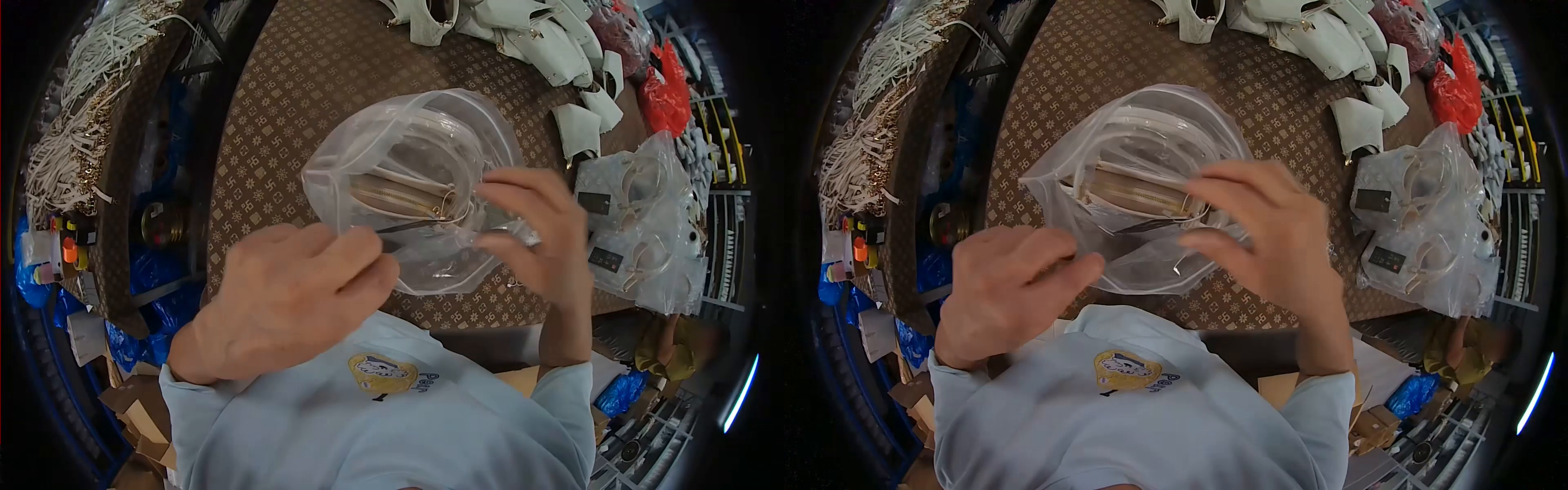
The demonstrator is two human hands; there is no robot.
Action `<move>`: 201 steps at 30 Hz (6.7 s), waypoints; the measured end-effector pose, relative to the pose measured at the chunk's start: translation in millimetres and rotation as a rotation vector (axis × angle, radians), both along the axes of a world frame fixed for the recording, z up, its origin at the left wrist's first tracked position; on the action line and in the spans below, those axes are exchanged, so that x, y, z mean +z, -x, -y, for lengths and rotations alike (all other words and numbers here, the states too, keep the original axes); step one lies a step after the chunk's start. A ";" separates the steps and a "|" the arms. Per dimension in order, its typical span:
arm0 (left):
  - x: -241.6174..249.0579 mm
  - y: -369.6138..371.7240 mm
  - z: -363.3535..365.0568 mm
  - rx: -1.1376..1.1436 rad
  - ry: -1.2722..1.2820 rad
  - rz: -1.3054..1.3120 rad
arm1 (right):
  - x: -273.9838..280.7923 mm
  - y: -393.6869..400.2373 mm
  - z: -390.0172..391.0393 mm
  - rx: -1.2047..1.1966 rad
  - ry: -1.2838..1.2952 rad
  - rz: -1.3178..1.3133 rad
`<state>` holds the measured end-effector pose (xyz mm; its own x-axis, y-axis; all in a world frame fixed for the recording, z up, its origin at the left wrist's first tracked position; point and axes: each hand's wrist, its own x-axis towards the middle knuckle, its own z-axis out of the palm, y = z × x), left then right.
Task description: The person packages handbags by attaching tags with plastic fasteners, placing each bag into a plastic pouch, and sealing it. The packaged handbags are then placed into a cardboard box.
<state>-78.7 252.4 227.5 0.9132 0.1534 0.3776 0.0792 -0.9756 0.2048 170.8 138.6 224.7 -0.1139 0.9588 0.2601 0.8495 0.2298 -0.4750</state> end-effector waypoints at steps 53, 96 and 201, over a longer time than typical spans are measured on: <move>3.5 -57.0 -80.3 -0.026 -0.244 0.168 | -5.4 -51.7 30.6 -0.224 -0.264 0.002; 2.6 -170.7 0.1 -0.162 -0.059 0.236 | -28.2 -65.8 26.9 -0.274 -0.383 -0.205; -338.0 3.1 317.1 -0.961 0.500 -1.434 | -611.9 535.8 584.6 -3.651 -1.666 -0.619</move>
